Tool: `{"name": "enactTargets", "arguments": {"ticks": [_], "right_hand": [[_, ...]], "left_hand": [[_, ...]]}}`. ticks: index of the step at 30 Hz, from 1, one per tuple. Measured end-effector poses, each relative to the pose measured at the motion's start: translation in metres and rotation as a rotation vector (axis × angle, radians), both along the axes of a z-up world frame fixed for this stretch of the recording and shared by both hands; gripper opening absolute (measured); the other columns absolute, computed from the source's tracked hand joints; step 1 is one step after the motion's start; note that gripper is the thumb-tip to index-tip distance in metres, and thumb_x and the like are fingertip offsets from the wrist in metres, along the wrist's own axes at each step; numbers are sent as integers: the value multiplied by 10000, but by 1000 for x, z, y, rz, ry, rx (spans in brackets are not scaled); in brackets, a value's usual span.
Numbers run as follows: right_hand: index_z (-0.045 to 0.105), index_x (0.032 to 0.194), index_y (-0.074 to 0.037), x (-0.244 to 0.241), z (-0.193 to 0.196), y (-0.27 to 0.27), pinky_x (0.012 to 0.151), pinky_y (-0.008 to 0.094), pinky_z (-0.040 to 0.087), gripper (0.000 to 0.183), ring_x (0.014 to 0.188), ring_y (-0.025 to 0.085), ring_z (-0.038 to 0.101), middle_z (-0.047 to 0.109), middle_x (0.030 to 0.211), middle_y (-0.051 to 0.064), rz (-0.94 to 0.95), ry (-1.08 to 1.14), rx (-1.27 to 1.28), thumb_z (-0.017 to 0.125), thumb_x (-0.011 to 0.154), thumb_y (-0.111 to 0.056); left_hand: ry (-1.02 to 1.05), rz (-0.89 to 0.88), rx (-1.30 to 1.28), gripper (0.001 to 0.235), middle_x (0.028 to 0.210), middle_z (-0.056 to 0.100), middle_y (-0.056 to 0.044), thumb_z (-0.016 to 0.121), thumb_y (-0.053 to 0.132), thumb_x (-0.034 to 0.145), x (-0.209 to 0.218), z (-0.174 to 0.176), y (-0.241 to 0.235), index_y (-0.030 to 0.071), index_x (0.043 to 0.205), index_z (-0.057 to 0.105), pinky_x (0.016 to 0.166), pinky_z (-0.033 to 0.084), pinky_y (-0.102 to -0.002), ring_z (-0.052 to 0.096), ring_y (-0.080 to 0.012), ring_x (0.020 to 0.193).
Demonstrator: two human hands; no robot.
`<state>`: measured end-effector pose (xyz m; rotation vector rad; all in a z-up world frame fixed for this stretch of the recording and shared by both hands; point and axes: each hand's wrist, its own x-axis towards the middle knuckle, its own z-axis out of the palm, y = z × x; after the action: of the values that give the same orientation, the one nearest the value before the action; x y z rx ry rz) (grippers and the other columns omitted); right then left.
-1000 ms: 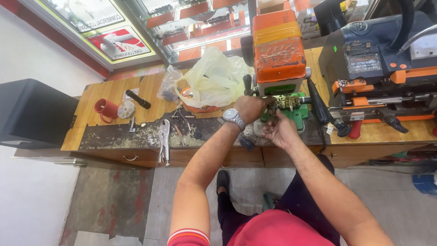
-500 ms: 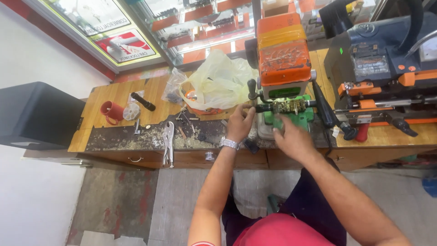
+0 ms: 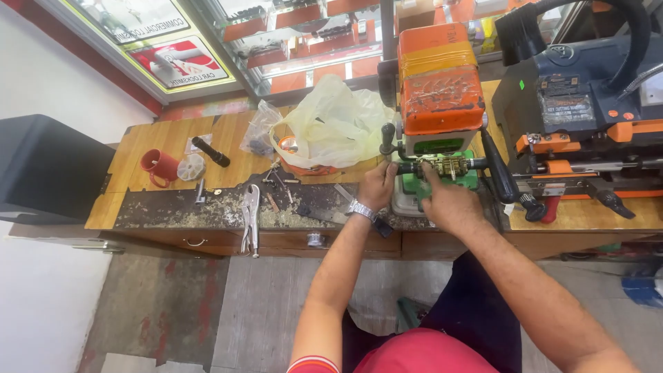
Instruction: Duplicating a key using a machine and finishing the edges with a hand file.
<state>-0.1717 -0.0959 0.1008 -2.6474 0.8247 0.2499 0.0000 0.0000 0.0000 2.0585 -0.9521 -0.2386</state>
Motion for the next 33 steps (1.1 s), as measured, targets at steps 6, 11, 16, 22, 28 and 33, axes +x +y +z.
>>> {"name": "enactTargets", "arguments": {"ticks": [6, 11, 16, 22, 28, 33], "right_hand": [[317, 1640, -205, 2, 3, 3, 745, 558, 630, 734, 806, 402, 789, 768, 825, 207, 25, 33, -19, 535, 947, -301], [279, 1658, -190, 3, 3, 1, 687, 548, 627, 757, 757, 389, 783, 758, 787, 186, 74, 51, -53, 527, 950, -292], [295, 1657, -165, 2, 8, 4, 669, 526, 634, 743, 732, 371, 785, 756, 779, 194, 83, 25, -71, 528, 960, -274], [318, 1644, -180, 0, 0, -3, 663, 531, 634, 739, 729, 363, 786, 760, 768, 181, 84, 18, -81, 545, 952, -306], [327, 1636, -199, -3, -1, -4, 691, 559, 633, 750, 780, 392, 792, 776, 808, 193, 82, -19, -46, 579, 940, -322], [325, 1634, -205, -6, -2, -6, 694, 572, 629, 758, 797, 404, 791, 779, 823, 200, 79, -38, -44, 587, 934, -328]], "left_hand": [[98, 133, -134, 514, 843, 711, -242, 374, 425, 1084, -7, -23, -13, 62, 888, 680, 776, 579, -512, 720, -437, 912], [345, 207, -214, 670, 970, 715, -298, 370, 536, 1071, -11, -11, -18, -23, 936, 715, 910, 527, -576, 664, -477, 1076], [388, 215, -194, 682, 982, 719, -275, 404, 576, 1057, -1, -29, -21, -17, 957, 727, 914, 524, -558, 672, -452, 1073], [56, 348, -41, 446, 885, 720, -126, 576, 544, 959, -37, 22, 2, 138, 1132, 640, 787, 578, -500, 739, -351, 883], [-451, 242, -101, 200, 689, 674, 33, 669, 306, 928, -42, 10, 0, 295, 1127, 681, 579, 596, -365, 717, -211, 610], [-700, -2, 36, 363, 859, 708, -15, 606, 249, 948, -32, 26, -8, 380, 1283, 648, 525, 579, -374, 711, -232, 600]]}}
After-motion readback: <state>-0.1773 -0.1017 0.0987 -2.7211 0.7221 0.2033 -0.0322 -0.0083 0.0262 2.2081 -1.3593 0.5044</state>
